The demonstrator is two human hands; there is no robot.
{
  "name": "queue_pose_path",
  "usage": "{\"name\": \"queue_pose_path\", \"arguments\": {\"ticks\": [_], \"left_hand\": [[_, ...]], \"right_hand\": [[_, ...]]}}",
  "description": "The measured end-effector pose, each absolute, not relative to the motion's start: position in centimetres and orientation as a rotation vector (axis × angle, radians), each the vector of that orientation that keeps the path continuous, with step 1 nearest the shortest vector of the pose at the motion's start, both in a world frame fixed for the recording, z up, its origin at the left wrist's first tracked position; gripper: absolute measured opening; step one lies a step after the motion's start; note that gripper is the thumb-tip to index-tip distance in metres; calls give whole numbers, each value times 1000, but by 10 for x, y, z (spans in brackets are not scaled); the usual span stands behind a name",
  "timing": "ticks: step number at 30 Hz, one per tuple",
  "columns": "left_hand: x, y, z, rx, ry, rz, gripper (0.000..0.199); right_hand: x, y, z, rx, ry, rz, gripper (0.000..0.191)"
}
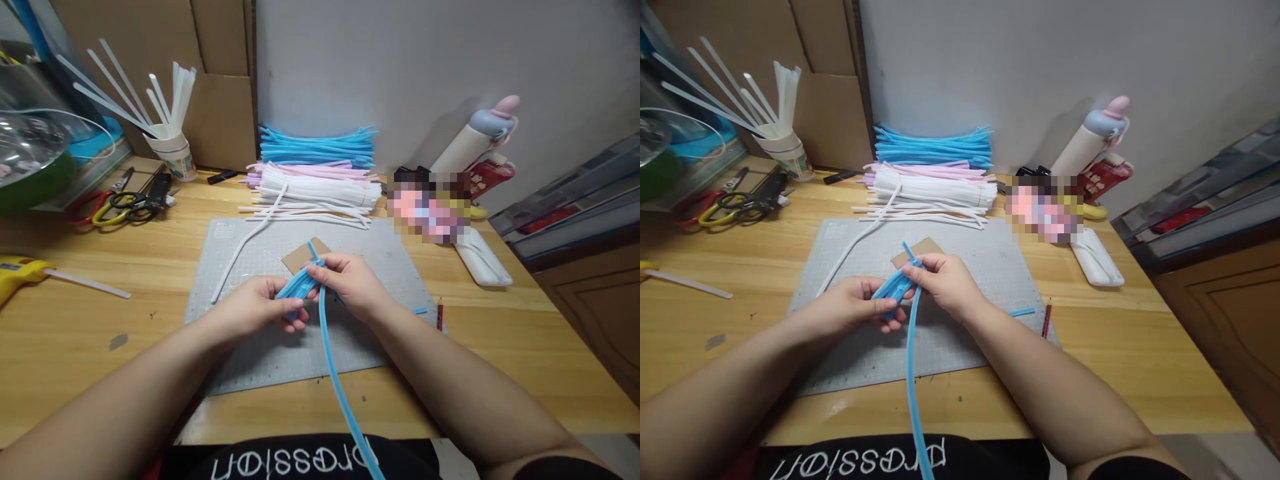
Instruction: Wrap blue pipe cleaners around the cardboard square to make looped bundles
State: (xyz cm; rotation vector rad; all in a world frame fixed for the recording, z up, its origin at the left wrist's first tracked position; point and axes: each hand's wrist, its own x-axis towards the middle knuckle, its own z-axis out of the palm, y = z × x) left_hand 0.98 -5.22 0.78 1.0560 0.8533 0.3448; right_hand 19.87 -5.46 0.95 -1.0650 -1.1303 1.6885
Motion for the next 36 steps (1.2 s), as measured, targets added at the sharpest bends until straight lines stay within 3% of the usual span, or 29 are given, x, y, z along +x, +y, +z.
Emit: {"name": "queue_pose_path", "arguments": {"ticks": [9,20,27,36], "left_hand": [[12,-58,12,1283,963,187,15],[5,-55,11,974,750,231,39],[9,-56,9,911,770,225,34],[12,-60,7,1577,1055,149,16]], "right_hand": [[202,-55,14,-1082,-1265,1876,35],[206,-51,14,-1222,-1231,1782,31],[205,-52,12,-1145,-1235,1638,30],[203,-53,9,-1215,-1301,1714,26]]}}
